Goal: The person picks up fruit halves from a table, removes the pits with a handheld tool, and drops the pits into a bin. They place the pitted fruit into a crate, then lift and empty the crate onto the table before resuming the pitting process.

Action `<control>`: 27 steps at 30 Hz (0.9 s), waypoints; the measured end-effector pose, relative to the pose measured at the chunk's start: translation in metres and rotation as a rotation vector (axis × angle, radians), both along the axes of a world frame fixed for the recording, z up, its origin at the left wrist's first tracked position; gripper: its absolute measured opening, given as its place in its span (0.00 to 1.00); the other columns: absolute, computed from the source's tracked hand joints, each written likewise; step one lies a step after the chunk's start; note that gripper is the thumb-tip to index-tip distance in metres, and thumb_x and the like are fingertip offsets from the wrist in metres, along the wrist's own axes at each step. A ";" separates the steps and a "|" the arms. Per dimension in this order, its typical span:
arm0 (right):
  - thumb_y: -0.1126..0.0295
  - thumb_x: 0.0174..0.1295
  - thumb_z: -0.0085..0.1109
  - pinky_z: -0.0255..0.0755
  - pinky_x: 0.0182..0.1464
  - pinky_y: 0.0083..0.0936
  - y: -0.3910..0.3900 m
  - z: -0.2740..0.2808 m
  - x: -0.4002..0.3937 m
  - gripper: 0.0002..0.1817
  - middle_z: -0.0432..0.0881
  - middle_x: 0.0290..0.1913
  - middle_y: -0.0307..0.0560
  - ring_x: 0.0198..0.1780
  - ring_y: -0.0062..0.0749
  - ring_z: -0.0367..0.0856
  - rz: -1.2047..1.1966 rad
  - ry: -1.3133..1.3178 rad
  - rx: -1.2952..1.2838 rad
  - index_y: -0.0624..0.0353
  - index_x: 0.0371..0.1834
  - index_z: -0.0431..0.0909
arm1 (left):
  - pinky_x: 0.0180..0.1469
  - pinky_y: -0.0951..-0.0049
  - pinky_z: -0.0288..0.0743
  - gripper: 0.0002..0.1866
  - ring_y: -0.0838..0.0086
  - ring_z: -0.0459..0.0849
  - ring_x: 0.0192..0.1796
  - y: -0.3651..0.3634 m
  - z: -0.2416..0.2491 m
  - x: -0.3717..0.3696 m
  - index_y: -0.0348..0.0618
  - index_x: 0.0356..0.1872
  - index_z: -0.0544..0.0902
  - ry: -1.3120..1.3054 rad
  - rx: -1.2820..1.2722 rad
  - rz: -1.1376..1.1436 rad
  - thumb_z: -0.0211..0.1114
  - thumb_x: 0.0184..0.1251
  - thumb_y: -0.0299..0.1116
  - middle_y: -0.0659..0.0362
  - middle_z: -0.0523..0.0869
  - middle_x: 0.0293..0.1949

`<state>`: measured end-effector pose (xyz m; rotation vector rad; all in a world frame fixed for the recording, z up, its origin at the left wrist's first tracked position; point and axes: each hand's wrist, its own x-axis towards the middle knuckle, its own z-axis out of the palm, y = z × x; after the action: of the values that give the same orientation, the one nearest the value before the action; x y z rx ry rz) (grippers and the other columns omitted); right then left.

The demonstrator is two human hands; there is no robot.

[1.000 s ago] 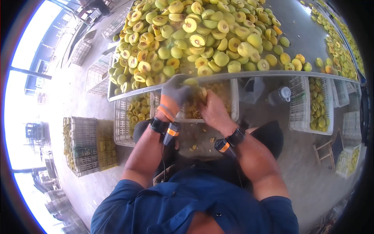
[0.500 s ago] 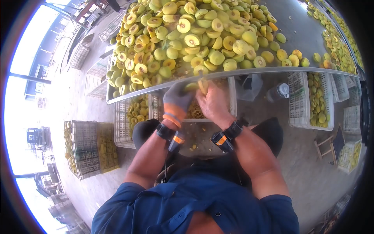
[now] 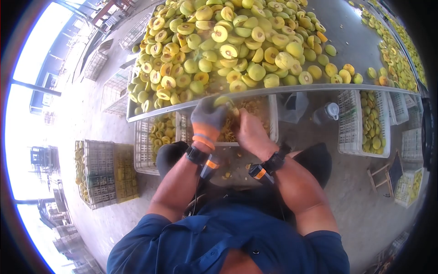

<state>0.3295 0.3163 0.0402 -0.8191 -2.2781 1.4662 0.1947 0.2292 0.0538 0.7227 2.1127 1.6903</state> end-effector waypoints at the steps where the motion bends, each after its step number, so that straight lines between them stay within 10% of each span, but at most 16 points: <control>1: 0.70 0.67 0.62 0.78 0.52 0.56 0.000 0.000 0.000 0.14 0.86 0.42 0.75 0.50 0.75 0.84 0.012 -0.028 0.016 0.70 0.50 0.78 | 0.56 0.74 0.84 0.17 0.74 0.90 0.49 0.000 0.003 0.002 0.31 0.58 0.87 -0.018 0.007 -0.002 0.73 0.69 0.19 0.54 0.93 0.50; 12: 0.72 0.69 0.57 0.78 0.45 0.50 0.007 -0.010 -0.005 0.12 0.87 0.36 0.69 0.41 0.71 0.85 0.240 0.082 -0.393 0.67 0.50 0.81 | 0.54 0.69 0.84 0.18 0.67 0.91 0.50 -0.011 -0.031 -0.024 0.36 0.57 0.88 0.127 -0.011 -0.131 0.73 0.67 0.23 0.50 0.93 0.49; 23: 0.69 0.70 0.58 0.77 0.55 0.48 0.005 -0.030 -0.013 0.16 0.87 0.47 0.68 0.50 0.66 0.85 0.165 0.101 -0.050 0.66 0.55 0.80 | 0.54 0.63 0.84 0.15 0.58 0.91 0.50 0.006 -0.043 -0.043 0.36 0.59 0.87 0.767 -0.219 -0.102 0.60 0.77 0.24 0.47 0.92 0.51; 26: 0.68 0.70 0.59 0.78 0.55 0.47 0.005 -0.033 -0.014 0.16 0.87 0.48 0.69 0.51 0.65 0.85 0.139 0.025 -0.087 0.66 0.56 0.81 | 0.54 0.59 0.84 0.14 0.53 0.91 0.50 0.018 -0.053 -0.044 0.36 0.58 0.87 -0.086 -0.061 0.065 0.64 0.75 0.24 0.46 0.92 0.49; 27: 0.68 0.70 0.59 0.78 0.55 0.47 0.003 -0.035 -0.015 0.16 0.87 0.48 0.70 0.51 0.65 0.86 0.137 0.006 -0.097 0.66 0.56 0.81 | 0.54 0.59 0.83 0.13 0.52 0.91 0.49 0.017 -0.057 -0.044 0.35 0.57 0.87 0.198 -0.092 0.038 0.64 0.76 0.27 0.45 0.92 0.48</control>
<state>0.3144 0.3196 0.0049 -0.6960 -2.3138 1.6481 0.1511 0.2460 -0.0031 0.8583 2.3341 1.5857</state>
